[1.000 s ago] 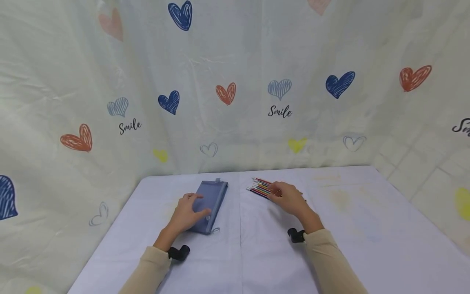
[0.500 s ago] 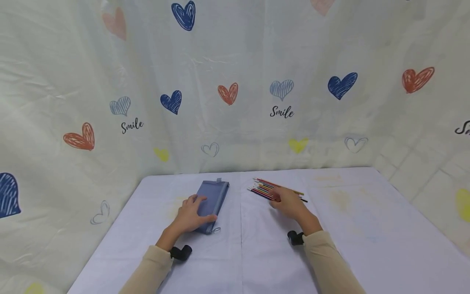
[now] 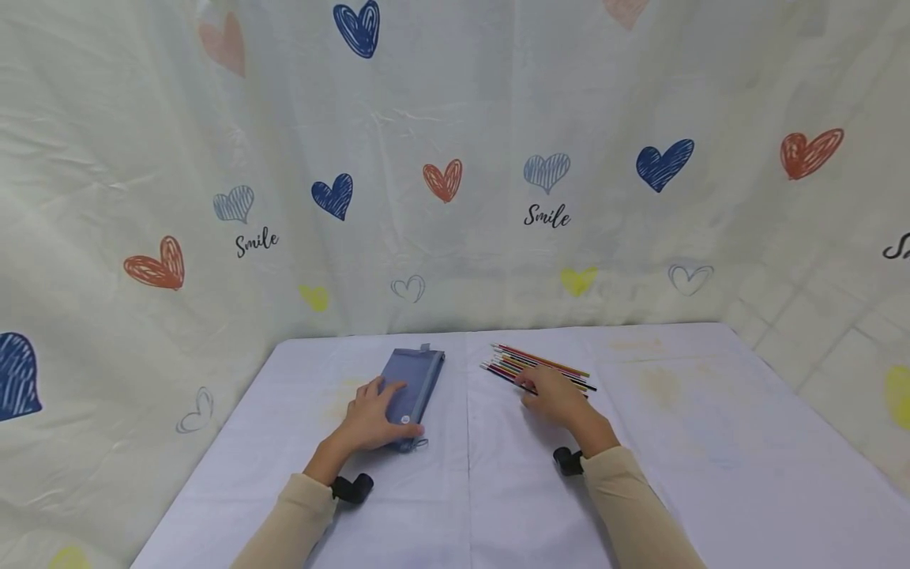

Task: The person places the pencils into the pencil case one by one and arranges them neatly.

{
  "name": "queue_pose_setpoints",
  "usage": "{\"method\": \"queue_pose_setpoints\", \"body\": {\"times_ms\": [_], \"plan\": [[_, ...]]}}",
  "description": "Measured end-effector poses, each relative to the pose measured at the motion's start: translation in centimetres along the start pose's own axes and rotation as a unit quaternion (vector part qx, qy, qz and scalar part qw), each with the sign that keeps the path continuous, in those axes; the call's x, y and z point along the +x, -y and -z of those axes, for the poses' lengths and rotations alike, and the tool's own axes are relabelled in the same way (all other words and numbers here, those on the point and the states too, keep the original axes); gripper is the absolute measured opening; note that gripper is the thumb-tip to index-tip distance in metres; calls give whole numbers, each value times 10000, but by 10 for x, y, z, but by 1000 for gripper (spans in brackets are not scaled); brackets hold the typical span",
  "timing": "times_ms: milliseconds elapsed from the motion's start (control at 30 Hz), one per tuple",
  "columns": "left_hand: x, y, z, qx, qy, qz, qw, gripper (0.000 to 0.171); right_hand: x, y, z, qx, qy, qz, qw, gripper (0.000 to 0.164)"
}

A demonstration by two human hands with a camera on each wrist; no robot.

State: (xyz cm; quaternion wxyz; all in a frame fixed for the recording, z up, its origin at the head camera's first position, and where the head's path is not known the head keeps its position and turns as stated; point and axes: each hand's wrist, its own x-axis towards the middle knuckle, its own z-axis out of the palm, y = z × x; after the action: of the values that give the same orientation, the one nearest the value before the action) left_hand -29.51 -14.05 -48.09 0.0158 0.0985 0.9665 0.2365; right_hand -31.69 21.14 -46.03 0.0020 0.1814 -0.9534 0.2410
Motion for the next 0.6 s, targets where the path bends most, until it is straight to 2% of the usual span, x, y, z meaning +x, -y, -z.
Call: {"method": "queue_pose_setpoints", "body": {"times_ms": [200,600], "plan": [[-2,-2,1,107,60,17,9999,102,0,-3,-3,-20,106,-164,9998,27],[0,0,-2,61,44,-41,10000,97,-1,-2,-6,-29,348,-456,9984,33]]}}
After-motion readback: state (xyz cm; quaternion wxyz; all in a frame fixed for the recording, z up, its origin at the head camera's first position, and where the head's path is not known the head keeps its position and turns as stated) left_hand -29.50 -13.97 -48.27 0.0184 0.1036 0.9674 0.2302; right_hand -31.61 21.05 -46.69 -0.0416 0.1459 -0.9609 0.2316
